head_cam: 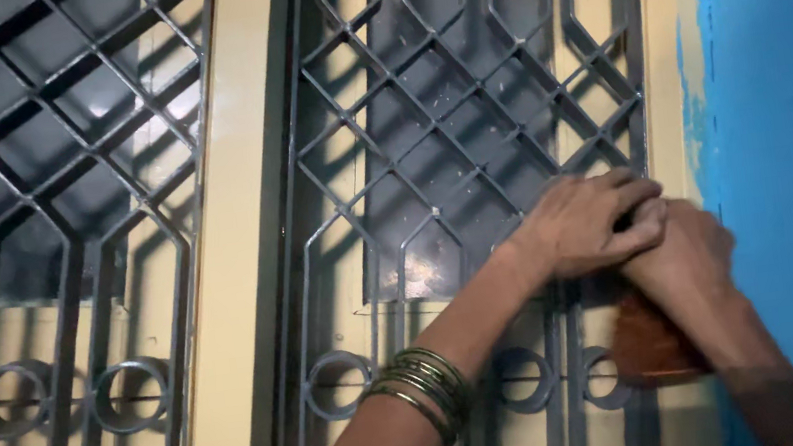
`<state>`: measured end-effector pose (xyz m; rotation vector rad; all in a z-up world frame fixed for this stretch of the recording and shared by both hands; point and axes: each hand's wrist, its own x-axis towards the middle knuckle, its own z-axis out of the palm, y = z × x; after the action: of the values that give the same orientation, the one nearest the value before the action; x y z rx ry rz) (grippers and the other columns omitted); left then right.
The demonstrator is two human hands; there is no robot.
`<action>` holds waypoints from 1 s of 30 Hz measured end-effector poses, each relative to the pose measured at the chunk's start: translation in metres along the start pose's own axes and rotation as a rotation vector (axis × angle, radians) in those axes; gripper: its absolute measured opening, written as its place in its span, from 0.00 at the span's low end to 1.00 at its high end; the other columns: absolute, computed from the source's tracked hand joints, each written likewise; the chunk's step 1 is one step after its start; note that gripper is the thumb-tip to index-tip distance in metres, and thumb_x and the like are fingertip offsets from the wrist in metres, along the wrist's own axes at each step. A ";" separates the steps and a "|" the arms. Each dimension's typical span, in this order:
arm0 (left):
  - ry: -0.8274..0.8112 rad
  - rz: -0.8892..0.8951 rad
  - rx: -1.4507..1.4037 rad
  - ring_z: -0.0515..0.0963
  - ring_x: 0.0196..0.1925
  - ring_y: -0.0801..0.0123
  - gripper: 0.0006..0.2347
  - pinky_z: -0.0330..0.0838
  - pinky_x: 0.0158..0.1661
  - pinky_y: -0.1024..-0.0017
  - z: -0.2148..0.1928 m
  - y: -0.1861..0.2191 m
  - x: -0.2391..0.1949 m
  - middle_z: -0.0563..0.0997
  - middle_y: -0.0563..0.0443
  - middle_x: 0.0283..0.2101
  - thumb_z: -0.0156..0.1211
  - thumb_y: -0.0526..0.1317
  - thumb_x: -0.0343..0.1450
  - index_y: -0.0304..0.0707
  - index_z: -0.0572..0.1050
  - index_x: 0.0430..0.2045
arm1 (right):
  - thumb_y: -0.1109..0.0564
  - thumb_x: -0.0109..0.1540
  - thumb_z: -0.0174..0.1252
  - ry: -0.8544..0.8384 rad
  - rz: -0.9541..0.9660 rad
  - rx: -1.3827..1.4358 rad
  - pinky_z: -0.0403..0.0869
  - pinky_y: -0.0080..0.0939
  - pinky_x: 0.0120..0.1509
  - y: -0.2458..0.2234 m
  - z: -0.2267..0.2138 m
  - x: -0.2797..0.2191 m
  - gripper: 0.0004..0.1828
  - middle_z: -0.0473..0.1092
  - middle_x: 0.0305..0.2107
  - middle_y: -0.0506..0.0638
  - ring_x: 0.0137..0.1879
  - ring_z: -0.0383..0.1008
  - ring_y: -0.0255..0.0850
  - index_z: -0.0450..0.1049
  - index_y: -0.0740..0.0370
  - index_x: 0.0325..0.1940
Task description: The person uses a brown cloth to wipe and clean a metal window grille. They scrub the surface of the bars and the surrounding wall area with repetitive hand motions.
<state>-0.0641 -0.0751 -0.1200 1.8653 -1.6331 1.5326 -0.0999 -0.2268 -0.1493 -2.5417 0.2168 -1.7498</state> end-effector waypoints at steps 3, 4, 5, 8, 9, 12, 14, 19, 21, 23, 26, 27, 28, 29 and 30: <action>0.193 0.111 -0.021 0.77 0.62 0.53 0.25 0.71 0.60 0.62 0.006 -0.004 0.013 0.70 0.46 0.69 0.45 0.56 0.76 0.46 0.69 0.65 | 0.43 0.64 0.57 0.351 -0.185 0.112 0.72 0.60 0.61 0.009 0.004 0.014 0.26 0.72 0.53 0.64 0.59 0.72 0.62 0.73 0.63 0.60; 0.287 0.179 0.015 0.75 0.63 0.54 0.25 0.70 0.60 0.64 0.008 -0.011 0.022 0.68 0.46 0.72 0.44 0.56 0.76 0.46 0.68 0.66 | 0.45 0.66 0.55 0.547 -0.307 0.165 0.70 0.60 0.63 0.010 0.010 0.026 0.27 0.70 0.56 0.65 0.61 0.69 0.62 0.71 0.64 0.64; 0.337 0.170 0.096 0.73 0.67 0.56 0.25 0.65 0.65 0.60 0.012 -0.016 0.032 0.67 0.47 0.72 0.45 0.56 0.76 0.48 0.68 0.66 | 0.45 0.67 0.55 0.557 -0.336 0.039 0.69 0.59 0.62 0.008 0.018 0.043 0.29 0.69 0.59 0.64 0.61 0.69 0.61 0.70 0.63 0.67; 0.406 0.116 0.279 0.67 0.76 0.59 0.23 0.56 0.74 0.49 0.023 -0.038 0.038 0.65 0.51 0.73 0.46 0.55 0.75 0.53 0.67 0.66 | 0.43 0.69 0.55 0.593 -0.388 -0.126 0.65 0.58 0.61 -0.004 0.051 0.072 0.31 0.67 0.64 0.62 0.64 0.67 0.58 0.68 0.60 0.73; 0.384 0.092 0.290 0.65 0.76 0.58 0.24 0.56 0.73 0.49 0.028 -0.044 0.034 0.64 0.51 0.74 0.46 0.55 0.74 0.54 0.67 0.66 | 0.42 0.69 0.56 0.618 -0.378 -0.051 0.64 0.60 0.61 -0.008 0.062 0.070 0.31 0.66 0.64 0.63 0.64 0.67 0.59 0.67 0.60 0.72; 0.303 0.057 0.377 0.64 0.76 0.62 0.24 0.54 0.73 0.49 0.039 -0.053 0.029 0.61 0.53 0.77 0.46 0.55 0.73 0.57 0.66 0.66 | 0.41 0.69 0.56 0.716 -0.334 -0.070 0.56 0.66 0.62 -0.012 0.067 0.075 0.30 0.67 0.63 0.60 0.66 0.69 0.57 0.66 0.59 0.69; 0.298 0.037 0.387 0.65 0.76 0.66 0.24 0.54 0.74 0.50 0.041 -0.057 0.029 0.60 0.53 0.77 0.45 0.55 0.75 0.60 0.65 0.68 | 0.40 0.69 0.56 0.648 -0.284 -0.046 0.52 0.69 0.63 -0.012 0.061 0.075 0.30 0.69 0.60 0.59 0.63 0.71 0.56 0.65 0.60 0.68; 0.316 0.020 0.402 0.66 0.77 0.69 0.26 0.54 0.72 0.47 0.045 -0.060 0.046 0.60 0.50 0.77 0.44 0.57 0.75 0.63 0.60 0.71 | 0.39 0.72 0.54 0.451 -0.184 0.161 0.43 0.72 0.74 0.002 0.047 0.106 0.35 0.78 0.39 0.54 0.55 0.76 0.51 0.57 0.61 0.76; 0.280 -0.010 0.510 0.65 0.75 0.66 0.27 0.53 0.71 0.43 0.050 -0.058 0.048 0.62 0.50 0.74 0.44 0.60 0.72 0.66 0.59 0.69 | 0.41 0.73 0.53 0.565 -0.329 0.178 0.43 0.72 0.71 0.012 0.055 0.104 0.32 0.78 0.38 0.51 0.59 0.74 0.50 0.57 0.63 0.74; 0.237 -0.048 0.565 0.65 0.74 0.67 0.26 0.53 0.70 0.40 0.049 -0.057 0.052 0.64 0.52 0.72 0.43 0.61 0.73 0.68 0.59 0.69 | 0.43 0.74 0.52 0.604 -0.403 0.200 0.43 0.72 0.71 0.016 0.059 0.106 0.29 0.77 0.38 0.50 0.62 0.74 0.49 0.57 0.62 0.72; 0.196 -0.085 0.530 0.67 0.74 0.68 0.24 0.53 0.68 0.36 0.051 -0.050 0.048 0.65 0.53 0.72 0.41 0.60 0.76 0.67 0.59 0.70 | 0.45 0.77 0.49 0.563 -0.378 0.224 0.43 0.70 0.73 0.018 0.060 0.093 0.21 0.75 0.45 0.51 0.65 0.73 0.47 0.60 0.57 0.69; 0.218 -0.072 0.509 0.66 0.74 0.67 0.24 0.53 0.67 0.34 0.050 -0.048 0.046 0.65 0.52 0.72 0.41 0.60 0.75 0.67 0.60 0.69 | 0.46 0.78 0.48 0.577 -0.361 0.223 0.44 0.70 0.72 0.015 0.059 0.088 0.17 0.75 0.49 0.51 0.67 0.72 0.48 0.61 0.56 0.66; 0.241 -0.061 0.489 0.66 0.74 0.65 0.24 0.53 0.65 0.32 0.049 -0.047 0.044 0.65 0.52 0.71 0.41 0.60 0.74 0.67 0.60 0.68 | 0.47 0.79 0.48 0.590 -0.348 0.224 0.44 0.69 0.71 0.011 0.058 0.083 0.14 0.74 0.53 0.52 0.69 0.71 0.48 0.63 0.54 0.64; 0.245 -0.036 0.481 0.67 0.74 0.64 0.25 0.54 0.66 0.34 0.048 -0.045 0.039 0.64 0.51 0.72 0.42 0.61 0.73 0.68 0.60 0.68 | 0.47 0.78 0.48 0.604 -0.354 0.246 0.43 0.71 0.72 0.007 0.056 0.076 0.16 0.73 0.54 0.53 0.69 0.70 0.48 0.62 0.56 0.66; 0.248 -0.014 0.470 0.67 0.74 0.63 0.26 0.54 0.66 0.35 0.049 -0.043 0.034 0.64 0.51 0.73 0.42 0.61 0.72 0.69 0.61 0.68 | 0.47 0.77 0.49 0.615 -0.361 0.266 0.42 0.72 0.72 0.005 0.055 0.067 0.19 0.72 0.56 0.54 0.69 0.69 0.49 0.62 0.58 0.68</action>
<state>-0.0077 -0.1158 -0.0955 1.7833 -1.2222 2.1862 -0.0254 -0.2436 -0.1073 -1.8815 -0.4556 -2.4526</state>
